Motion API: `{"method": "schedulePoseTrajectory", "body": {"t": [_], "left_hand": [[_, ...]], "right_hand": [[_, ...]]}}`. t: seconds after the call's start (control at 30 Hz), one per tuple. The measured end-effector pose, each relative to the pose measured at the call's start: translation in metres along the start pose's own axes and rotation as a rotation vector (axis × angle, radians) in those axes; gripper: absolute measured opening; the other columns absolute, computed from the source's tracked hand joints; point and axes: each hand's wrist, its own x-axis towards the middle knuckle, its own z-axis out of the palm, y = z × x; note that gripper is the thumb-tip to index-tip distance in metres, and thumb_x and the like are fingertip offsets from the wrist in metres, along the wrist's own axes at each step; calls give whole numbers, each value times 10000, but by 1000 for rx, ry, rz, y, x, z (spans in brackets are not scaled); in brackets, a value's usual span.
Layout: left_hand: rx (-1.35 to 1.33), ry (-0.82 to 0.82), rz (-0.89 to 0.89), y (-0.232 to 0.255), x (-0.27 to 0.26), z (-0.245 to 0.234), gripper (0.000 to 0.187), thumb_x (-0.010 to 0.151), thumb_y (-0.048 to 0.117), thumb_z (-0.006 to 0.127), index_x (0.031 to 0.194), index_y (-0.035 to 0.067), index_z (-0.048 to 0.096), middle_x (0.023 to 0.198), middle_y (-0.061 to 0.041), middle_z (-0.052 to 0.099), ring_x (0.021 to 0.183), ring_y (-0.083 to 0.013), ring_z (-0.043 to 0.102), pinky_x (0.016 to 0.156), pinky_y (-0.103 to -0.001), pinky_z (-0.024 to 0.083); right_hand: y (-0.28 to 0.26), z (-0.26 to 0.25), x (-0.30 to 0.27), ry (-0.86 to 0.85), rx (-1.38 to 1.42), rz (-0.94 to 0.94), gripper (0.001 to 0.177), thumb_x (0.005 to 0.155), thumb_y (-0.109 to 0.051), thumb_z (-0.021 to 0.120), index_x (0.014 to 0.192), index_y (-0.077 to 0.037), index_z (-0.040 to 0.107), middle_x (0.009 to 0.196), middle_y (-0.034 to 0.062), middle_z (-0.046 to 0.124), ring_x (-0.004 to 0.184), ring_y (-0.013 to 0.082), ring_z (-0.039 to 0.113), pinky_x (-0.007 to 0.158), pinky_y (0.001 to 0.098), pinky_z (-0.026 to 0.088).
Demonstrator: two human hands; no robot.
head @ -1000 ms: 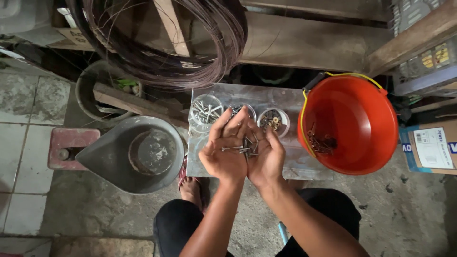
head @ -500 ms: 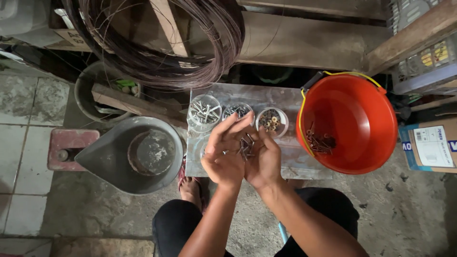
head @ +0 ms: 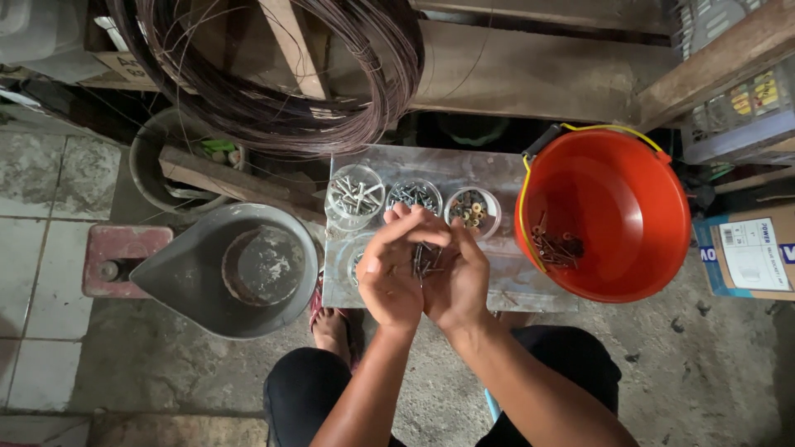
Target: The person sorts a mixed pile of metal fasteners, including screws, nails, and washers, by hand. They pick items from a red bucket and separate them into different clear plastic containers on a low table.
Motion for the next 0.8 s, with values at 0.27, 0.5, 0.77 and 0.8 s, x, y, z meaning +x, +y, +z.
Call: {"method": "schedulePoseTrajectory", "body": {"t": [0.27,0.5,0.77,0.8], "left_hand": [[13,-45,20,1,3,1,757,943,428,298,1168,-201,656,829,-328,732,592,-358,718,668,-438,593],[42,-59,27,8,2,4,765,974,465,306,1296,-160,606,1090,-314,728,651,-328,749,752,-446,602],[25,-73,22,11,2,5,802,963,478,268,1347,-168,549,1161,-318,689,924,-417,740,753,-421,561],[21,-69,21,11,2,5,806,969,487,261,1359,-163,537,1168,-314,685,950,-422,732,769,-431,563]], "right_hand": [[2,0,1,-80,16,21,500,1048,-408,495,1267,-3,688,1384,268,622,1375,369,538,1208,535,369],[-1,3,-2,-2,-28,3,425,1020,-372,549,1132,-11,743,1316,276,667,1344,394,572,1148,541,426],[5,13,-5,202,-76,-95,253,1004,-313,599,945,-99,721,981,89,729,1002,230,661,926,393,515],[5,14,-5,249,-88,-117,230,1000,-299,611,901,-119,716,904,45,743,923,192,682,875,359,536]]}}
